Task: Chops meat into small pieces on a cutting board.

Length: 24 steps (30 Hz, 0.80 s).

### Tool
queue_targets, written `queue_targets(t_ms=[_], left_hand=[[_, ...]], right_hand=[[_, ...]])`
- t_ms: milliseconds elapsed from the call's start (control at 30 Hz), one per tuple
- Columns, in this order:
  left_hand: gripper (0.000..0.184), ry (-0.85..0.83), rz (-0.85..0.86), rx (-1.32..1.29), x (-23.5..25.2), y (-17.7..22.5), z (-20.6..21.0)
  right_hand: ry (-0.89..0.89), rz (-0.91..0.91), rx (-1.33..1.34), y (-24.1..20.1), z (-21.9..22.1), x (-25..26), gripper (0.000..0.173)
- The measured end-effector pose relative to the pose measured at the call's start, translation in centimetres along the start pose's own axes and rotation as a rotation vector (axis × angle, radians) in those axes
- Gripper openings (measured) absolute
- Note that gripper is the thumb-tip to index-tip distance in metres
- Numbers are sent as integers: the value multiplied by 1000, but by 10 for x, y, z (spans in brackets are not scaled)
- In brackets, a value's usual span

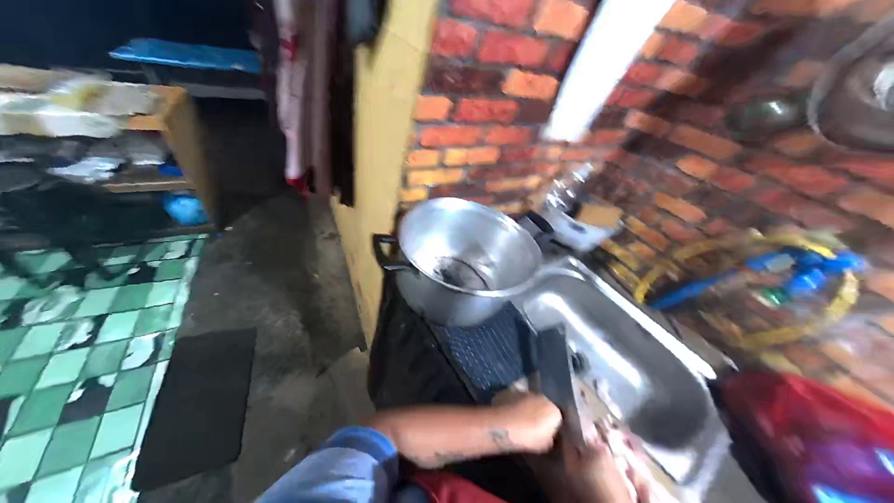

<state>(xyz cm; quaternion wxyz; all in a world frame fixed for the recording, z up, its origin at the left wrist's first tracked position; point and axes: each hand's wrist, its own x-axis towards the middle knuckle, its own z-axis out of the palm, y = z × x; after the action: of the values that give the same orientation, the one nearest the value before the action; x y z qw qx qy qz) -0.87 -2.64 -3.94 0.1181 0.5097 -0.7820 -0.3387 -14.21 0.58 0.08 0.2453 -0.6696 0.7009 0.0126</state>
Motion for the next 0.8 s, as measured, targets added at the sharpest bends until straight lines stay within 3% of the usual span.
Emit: queue_targets(t_ms=[133, 367, 467, 600, 700, 800], left_hand=[[27, -98, -14, 23, -3, 8, -13], [25, 242, 76, -67, 24, -41, -6], [28, 205, 134, -150, 26, -28, 3], [34, -28, 238, -209, 44, -6, 24], [24, 74, 429, -92, 74, 6, 36], [40, -18, 506, 118, 109, 28, 33]], right_hand=[[-49, 147, 77, -8, -4, 28, 44], [-116, 165, 193, 31, 1, 34, 39], [-78, 211, 284, 56, -5, 13, 39], [66, 292, 511, 87, -19, -27, 36], [257, 329, 642, 107, -29, -61, 31], [435, 356, 736, 127, -31, -94, 25]])
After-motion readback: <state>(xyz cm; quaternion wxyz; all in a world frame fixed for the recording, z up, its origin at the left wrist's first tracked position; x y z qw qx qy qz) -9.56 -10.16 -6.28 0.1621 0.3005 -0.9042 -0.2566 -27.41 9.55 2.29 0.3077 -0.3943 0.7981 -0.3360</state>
